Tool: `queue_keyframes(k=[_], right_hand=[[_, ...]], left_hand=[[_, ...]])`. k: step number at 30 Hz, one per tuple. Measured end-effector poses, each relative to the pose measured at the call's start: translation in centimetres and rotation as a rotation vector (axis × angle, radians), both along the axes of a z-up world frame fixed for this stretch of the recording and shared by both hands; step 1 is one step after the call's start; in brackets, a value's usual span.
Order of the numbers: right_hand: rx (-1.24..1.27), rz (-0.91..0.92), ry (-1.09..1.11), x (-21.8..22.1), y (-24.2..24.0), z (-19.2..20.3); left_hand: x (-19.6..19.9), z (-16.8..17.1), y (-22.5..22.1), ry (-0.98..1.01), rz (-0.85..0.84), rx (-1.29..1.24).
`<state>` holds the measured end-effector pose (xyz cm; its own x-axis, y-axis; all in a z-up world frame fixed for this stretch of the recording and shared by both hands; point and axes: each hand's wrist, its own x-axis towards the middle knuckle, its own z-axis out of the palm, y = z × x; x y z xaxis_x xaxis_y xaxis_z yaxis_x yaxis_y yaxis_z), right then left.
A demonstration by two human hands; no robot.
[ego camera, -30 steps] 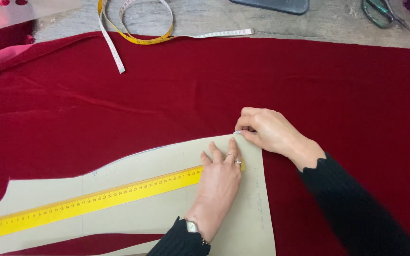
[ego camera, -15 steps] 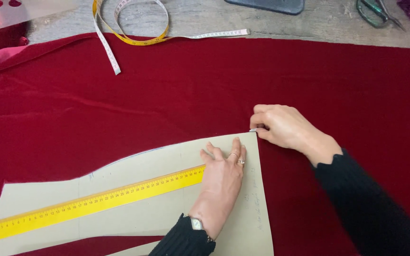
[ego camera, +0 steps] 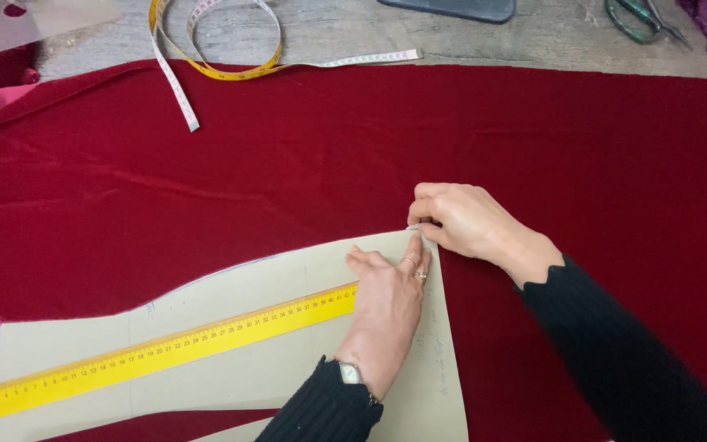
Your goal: Tracing a paper pattern onto red velvet fabric using tailor's chalk, a ruler, and a pattern weight.
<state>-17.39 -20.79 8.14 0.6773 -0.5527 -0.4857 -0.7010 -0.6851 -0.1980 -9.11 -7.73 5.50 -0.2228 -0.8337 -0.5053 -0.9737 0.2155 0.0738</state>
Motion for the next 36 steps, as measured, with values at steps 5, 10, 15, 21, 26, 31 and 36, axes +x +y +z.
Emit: queue_keyframes(k=[5,10,15,21,26,31,36], right_hand=[[0.005,0.011,0.055,-0.2,0.0,0.7],[-0.028,-0.016,0.136,-2.0,-0.6,1.6],[-0.022,-0.182,0.057,-4.2,-0.3,3.2],[0.09,-0.454,-0.293,-6.7,2.0,2.5],[0.197,-0.733,-0.584,-8.6,4.6,0.9],[0.358,-0.923,-0.717,-9.4,7.4,0.7],[0.409,-1.02,-0.873,-10.8,9.2,0.0]], left_hand=[[-0.1,0.1,-0.2,-0.011,-0.016,0.016],[0.1,0.8,-0.1,-0.023,-0.037,-0.01],[0.6,3.2,0.0,-0.062,-0.076,-0.001],[-0.1,-0.1,0.3,-0.031,-0.008,-0.042],[0.2,0.4,0.9,-0.052,-0.01,-0.13],[1.7,1.5,2.3,0.059,0.089,-0.131],[2.6,-2.3,5.7,0.044,0.158,-0.371]])
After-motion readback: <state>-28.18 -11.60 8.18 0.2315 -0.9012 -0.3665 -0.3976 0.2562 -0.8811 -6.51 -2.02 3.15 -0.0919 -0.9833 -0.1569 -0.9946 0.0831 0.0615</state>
